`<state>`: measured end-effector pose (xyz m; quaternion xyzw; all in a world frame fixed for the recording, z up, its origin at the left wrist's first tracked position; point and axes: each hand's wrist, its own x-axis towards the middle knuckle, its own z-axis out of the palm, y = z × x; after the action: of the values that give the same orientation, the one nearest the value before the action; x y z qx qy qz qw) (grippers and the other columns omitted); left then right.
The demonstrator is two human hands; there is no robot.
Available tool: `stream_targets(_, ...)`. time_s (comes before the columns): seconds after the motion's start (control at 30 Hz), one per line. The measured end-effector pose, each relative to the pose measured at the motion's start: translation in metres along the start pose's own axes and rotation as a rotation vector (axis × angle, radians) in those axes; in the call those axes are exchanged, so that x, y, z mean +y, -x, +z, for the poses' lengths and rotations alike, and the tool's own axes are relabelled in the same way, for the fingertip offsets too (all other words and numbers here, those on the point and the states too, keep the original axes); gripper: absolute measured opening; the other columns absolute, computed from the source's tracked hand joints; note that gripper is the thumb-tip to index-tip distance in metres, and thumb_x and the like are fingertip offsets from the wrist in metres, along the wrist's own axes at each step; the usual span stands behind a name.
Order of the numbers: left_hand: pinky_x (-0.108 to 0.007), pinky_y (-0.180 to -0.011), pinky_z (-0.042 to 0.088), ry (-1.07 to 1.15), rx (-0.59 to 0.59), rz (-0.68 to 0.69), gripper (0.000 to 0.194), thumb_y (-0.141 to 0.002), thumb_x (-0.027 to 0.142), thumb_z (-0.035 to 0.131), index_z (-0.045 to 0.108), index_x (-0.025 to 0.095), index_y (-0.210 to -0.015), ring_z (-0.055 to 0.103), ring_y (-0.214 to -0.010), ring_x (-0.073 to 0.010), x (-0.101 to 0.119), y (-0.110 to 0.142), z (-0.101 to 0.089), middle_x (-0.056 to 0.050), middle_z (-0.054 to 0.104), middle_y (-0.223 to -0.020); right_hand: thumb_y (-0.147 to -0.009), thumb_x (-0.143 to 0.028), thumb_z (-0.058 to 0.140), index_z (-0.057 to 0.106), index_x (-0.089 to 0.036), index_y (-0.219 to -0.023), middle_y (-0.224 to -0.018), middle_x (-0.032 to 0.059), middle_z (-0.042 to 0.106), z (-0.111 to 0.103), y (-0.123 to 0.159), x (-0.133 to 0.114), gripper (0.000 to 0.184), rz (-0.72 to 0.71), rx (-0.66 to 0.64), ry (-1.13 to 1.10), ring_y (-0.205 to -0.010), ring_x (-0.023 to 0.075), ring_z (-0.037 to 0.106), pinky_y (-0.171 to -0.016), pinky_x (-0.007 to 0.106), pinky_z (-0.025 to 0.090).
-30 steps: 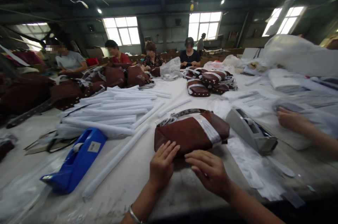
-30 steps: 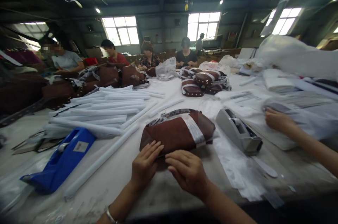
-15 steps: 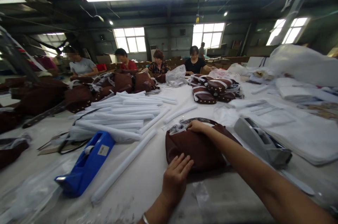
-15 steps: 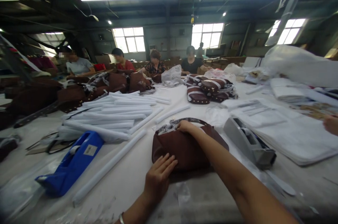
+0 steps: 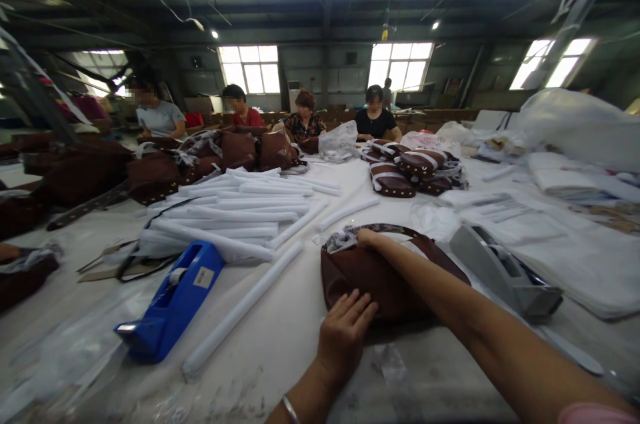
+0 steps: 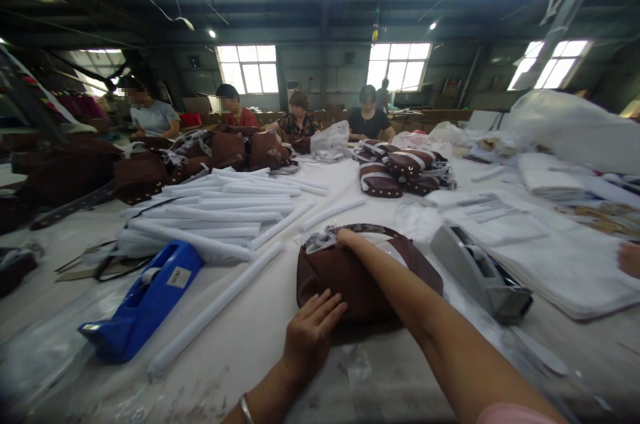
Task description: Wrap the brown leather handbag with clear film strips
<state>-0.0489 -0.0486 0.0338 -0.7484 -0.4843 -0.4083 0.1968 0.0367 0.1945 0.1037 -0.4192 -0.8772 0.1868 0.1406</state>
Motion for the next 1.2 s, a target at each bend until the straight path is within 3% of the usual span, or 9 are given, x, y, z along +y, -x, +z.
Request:
stream_targets(0.23, -0.037, -0.096, 0.059, 0.016, 0.009, -0.012, 0.043, -0.092, 0.005, 0.042, 0.067, 0.026, -0.121, 0.066, -0.116, -0.0187, 0.000, -0.001, -0.001, 0.004, 0.070, -0.125, -0.095, -0.039, 0.062, 0.064, -0.015, -0.114, -0.114, 0.0059, 0.065, -0.011, 0.009, 0.005, 0.031, 0.119, -0.196, -0.347, -0.097, 0.0217, 0.065, -0.083, 0.039, 0.058)
stream_targets(0.4, -0.038, -0.097, 0.059, 0.008, -0.012, -0.010, 0.041, -0.092, 0.006, 0.045, 0.067, 0.025, -0.121, 0.065, -0.117, -0.0198, -0.001, 0.000, 0.000, 0.003, 0.070, -0.126, -0.076, -0.041, 0.081, 0.064, -0.016, -0.089, -0.083, 0.0038, 0.072, -0.013, 0.018, -0.001, 0.033, 0.124, -0.173, -0.648, -0.078, 0.0168, 0.068, -0.073, 0.029, 0.056)
stream_targets(0.5, -0.039, -0.097, 0.059, 0.014, -0.036, -0.012, 0.043, -0.091, 0.004, 0.045, 0.066, 0.025, -0.123, 0.065, -0.118, -0.0202, -0.001, 0.001, 0.000, 0.002, 0.069, -0.127, -0.069, -0.043, 0.084, 0.062, -0.020, -0.106, -0.090, 0.0022, 0.073, -0.016, 0.031, -0.008, 0.050, 0.080, -0.073, -0.800, -0.083, 0.0165, 0.069, -0.075, 0.028, 0.056)
stream_targets(0.67, -0.040, -0.099, 0.058, 0.026, -0.062, -0.013, 0.047, -0.089, 0.002, 0.043, 0.065, 0.024, -0.125, 0.063, -0.121, -0.0204, -0.001, 0.001, -0.003, 0.001, 0.069, -0.128, -0.069, -0.036, 0.079, 0.051, -0.022, -0.138, -0.101, 0.0035, 0.072, -0.027, 0.065, -0.020, 0.076, 0.013, 0.021, -0.947, -0.083, 0.0169, 0.068, -0.071, 0.029, 0.056)
stream_targets(0.73, -0.040, -0.100, 0.057, 0.028, -0.070, -0.015, 0.047, -0.089, 0.001, 0.043, 0.065, 0.023, -0.124, 0.063, -0.121, -0.0203, -0.001, 0.000, -0.004, 0.000, 0.069, -0.128, -0.069, -0.029, 0.077, 0.054, -0.024, -0.139, -0.108, 0.0051, 0.072, -0.030, 0.080, -0.023, 0.074, -0.053, 0.019, -0.928, -0.087, 0.0190, 0.069, -0.075, 0.032, 0.057)
stream_targets(0.83, -0.039, -0.102, 0.056, 0.023, -0.076, -0.017, 0.046, -0.090, 0.002, 0.043, 0.065, 0.023, -0.124, 0.062, -0.122, -0.0196, 0.000, 0.000, -0.005, 0.000, 0.069, -0.128, -0.074, -0.025, 0.071, 0.075, -0.022, -0.110, -0.103, 0.0054, 0.075, -0.029, 0.104, -0.024, 0.036, -0.179, 0.035, -0.736, -0.096, 0.0229, 0.070, -0.090, 0.037, 0.056)
stream_targets(0.9, -0.039, -0.103, 0.055, 0.019, -0.086, -0.011, 0.044, -0.091, 0.004, 0.045, 0.064, 0.023, -0.126, 0.062, -0.123, -0.0193, 0.000, -0.001, -0.005, -0.001, 0.069, -0.128, -0.078, -0.020, 0.065, 0.079, -0.023, -0.094, -0.097, 0.0051, 0.077, -0.027, 0.118, -0.023, 0.022, -0.271, 0.066, -0.594, -0.098, 0.0236, 0.070, -0.095, 0.039, 0.055)
stream_targets(1.07, -0.037, -0.103, 0.054, 0.015, -0.087, -0.004, 0.039, -0.093, 0.007, 0.047, 0.065, 0.022, -0.125, 0.062, -0.123, -0.0196, 0.000, -0.003, -0.008, -0.003, 0.069, -0.128, -0.081, -0.008, 0.056, 0.076, -0.025, -0.099, -0.115, 0.0060, 0.073, -0.019, 0.142, -0.024, 0.031, -0.485, 0.186, -0.406, -0.114, 0.0221, 0.065, -0.102, 0.042, 0.052)
stream_targets(1.2, -0.039, -0.104, 0.053, 0.017, -0.105, -0.019, 0.041, -0.092, 0.006, 0.048, 0.064, 0.023, -0.125, 0.062, -0.123, -0.0201, 0.001, -0.003, -0.008, -0.004, 0.069, -0.128, -0.083, -0.007, 0.059, 0.072, -0.025, -0.101, -0.112, 0.0047, 0.074, -0.017, 0.144, -0.025, 0.028, -0.581, 0.246, -0.327, -0.107, 0.0209, 0.069, -0.109, 0.047, 0.047)
